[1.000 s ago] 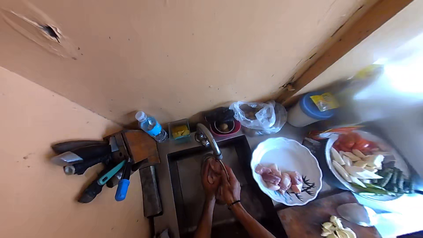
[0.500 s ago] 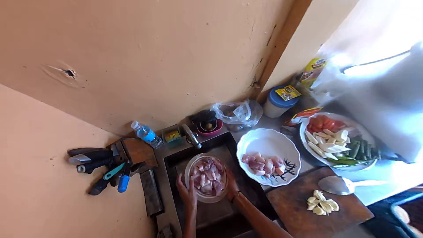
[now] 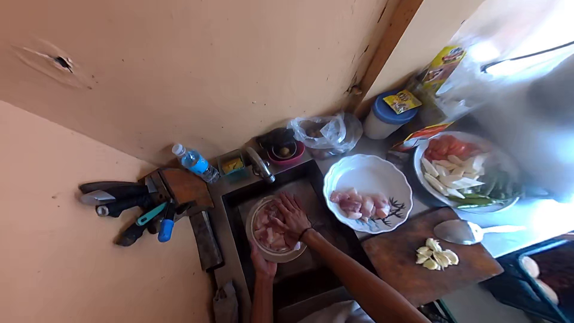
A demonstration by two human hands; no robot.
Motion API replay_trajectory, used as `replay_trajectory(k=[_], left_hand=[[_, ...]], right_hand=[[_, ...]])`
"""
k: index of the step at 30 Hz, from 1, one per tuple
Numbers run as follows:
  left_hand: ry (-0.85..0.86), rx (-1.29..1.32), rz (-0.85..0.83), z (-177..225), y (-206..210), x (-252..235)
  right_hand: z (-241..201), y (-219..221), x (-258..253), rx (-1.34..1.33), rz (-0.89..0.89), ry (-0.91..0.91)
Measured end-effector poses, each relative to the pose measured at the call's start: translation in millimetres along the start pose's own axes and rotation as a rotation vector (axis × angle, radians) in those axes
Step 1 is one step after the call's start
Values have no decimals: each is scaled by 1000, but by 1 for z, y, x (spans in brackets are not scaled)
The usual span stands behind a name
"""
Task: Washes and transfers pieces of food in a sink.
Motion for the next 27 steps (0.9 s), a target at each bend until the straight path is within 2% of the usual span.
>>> replay_trajectory(k=[5,13,21,27], left_hand=[[-46,35,-28,0,5,2],[-34,-122,13,1,7,5],[115,-400,117,7,39,15],[245,-581,202,13,69,25]], right_hand=[[-23,17,13,-163,-1,65],[-42,25,27,-300,-247,212],[-36,45,24,-603,-290,257],[-40,33,22,-843,-232,237]])
Point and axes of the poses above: each hand's wrist, its own x-axis away from the middle knuckle, its own y-axis out of the palm, z = x × y, the point moved 6 cm from there along -x, towards the middle knuckle, and after that the axes turned 12 degrees about x, right-handed, at the moved point
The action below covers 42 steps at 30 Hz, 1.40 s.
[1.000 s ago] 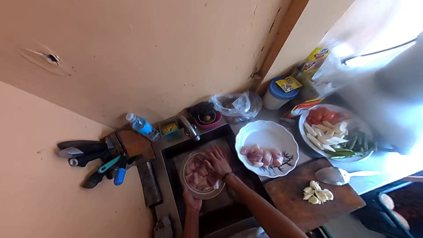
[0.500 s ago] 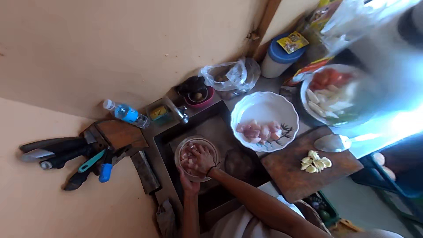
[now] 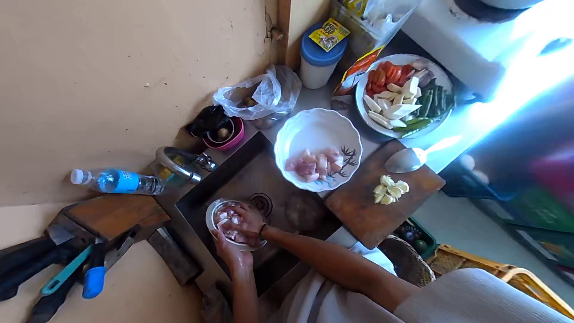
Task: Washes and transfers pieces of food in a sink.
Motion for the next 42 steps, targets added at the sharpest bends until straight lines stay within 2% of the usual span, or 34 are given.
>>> replay_trajectory(k=[8,22,25,28,30,32,33,36,39,42], left_hand=[[39,-88,6,17,11,8],[23,-99,-24,18,23,2],[-59,7,-96,2,14,-17],[-213,207,-230,-45,-11,-57],[-264,296,-219,-80,-28,-81],[-263,331,-178,-101,-38,-99],[-260,338,-143,-107,-41,-106],[-272,377,-82,-117,-45,-118],[-283,361,-24,-122,-43,-125],[-259,251,-28,-114,-36,-124]], right_hand=[[-2,4,1,-136,63,-46],[-3,-10,-5,-186,121,-37],[-1,-17,-10,-41,110,36],[5,-27,-25,303,85,123],[14,-32,-40,437,32,51],[27,-45,-55,439,-12,-77],[34,-54,-60,400,-6,-106],[51,-80,-66,408,-19,46],[65,-73,-74,545,-116,57],[59,-55,-71,697,-183,67]])
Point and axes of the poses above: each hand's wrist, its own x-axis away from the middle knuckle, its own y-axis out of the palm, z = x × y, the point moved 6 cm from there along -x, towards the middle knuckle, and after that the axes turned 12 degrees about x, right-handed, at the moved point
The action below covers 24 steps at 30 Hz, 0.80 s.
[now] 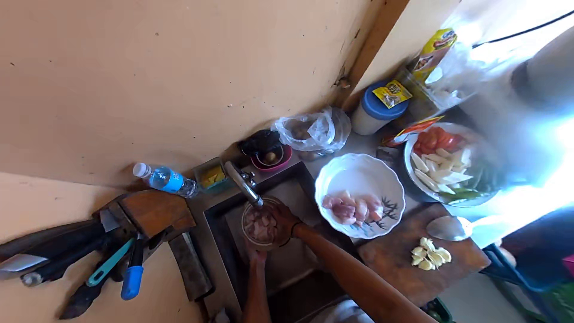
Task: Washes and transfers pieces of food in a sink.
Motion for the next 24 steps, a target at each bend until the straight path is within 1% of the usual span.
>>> replay_trajectory(k=[2,3,4,5,6,7,8,9,10,12,14,15,17,19,21,23,24], left_hand=[[0,-14,54,-1,0,-6],[32,-41,38,-8,-11,-16],[77,-109,70,-10,-17,-20],[141,-260,156,-7,-19,-18],[190,-486,265,0,-18,-14],[202,-730,355,7,-16,-10],[167,-931,388,12,-16,-9],[119,-1064,371,14,-16,-9],[80,-1138,328,16,-17,-9],[20,-1216,234,21,-19,-11],[-45,-1304,131,28,-19,-10],[-46,-1378,100,33,-16,-6],[34,-1569,96,49,-2,4],[170,-1652,84,60,11,14],[263,-1622,-11,61,23,15],[282,-1532,-97,62,34,17],[292,-1438,-123,65,42,21]], right_hand=[[-10,3,-4,48,-7,31],[-12,5,-8,73,-7,39],[-13,8,-13,90,-6,45],[-16,10,-18,109,-16,55],[-19,12,-22,133,-41,67],[-22,14,-26,159,-65,78],[-24,17,-29,177,-73,85],[-25,22,-32,195,-81,85],[-26,26,-33,194,-82,77],[-29,29,-34,178,-86,61],[-30,22,-35,141,-54,81],[-32,13,-34,119,-24,97],[-39,-3,-31,69,24,105],[-47,-16,-19,-14,28,90],[-55,-35,0,-104,19,34],[-61,-49,17,-136,23,-27],[-63,-54,25,-135,32,-38]])
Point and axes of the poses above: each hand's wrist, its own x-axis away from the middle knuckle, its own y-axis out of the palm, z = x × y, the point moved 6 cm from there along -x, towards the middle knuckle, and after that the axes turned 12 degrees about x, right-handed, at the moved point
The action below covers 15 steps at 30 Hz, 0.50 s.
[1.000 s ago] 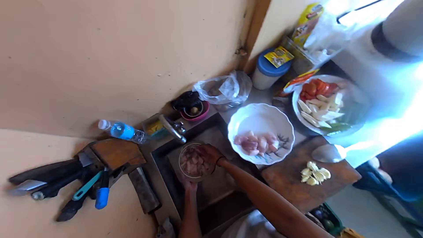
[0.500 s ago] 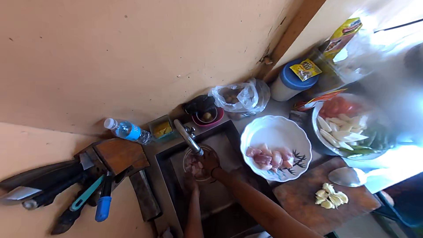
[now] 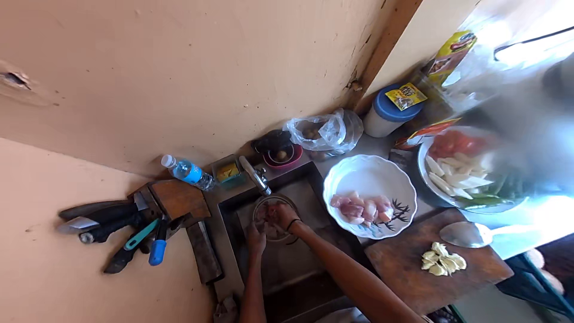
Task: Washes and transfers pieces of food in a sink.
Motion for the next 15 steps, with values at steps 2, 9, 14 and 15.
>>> replay_trajectory(k=[2,9,14,15], left_hand=[[-10,291,26,20,-4,7],[-185,1260,-143,86,1,56],[-48,1686,-377,81,16,61],[-61,1651,-305,74,22,65]], right_hand=[[-10,-12,15,12,44,-22],[-71,-61,93,-126,265,-285],[-44,-18,78,-194,226,-204],[-34,-5,71,-167,188,-157]])
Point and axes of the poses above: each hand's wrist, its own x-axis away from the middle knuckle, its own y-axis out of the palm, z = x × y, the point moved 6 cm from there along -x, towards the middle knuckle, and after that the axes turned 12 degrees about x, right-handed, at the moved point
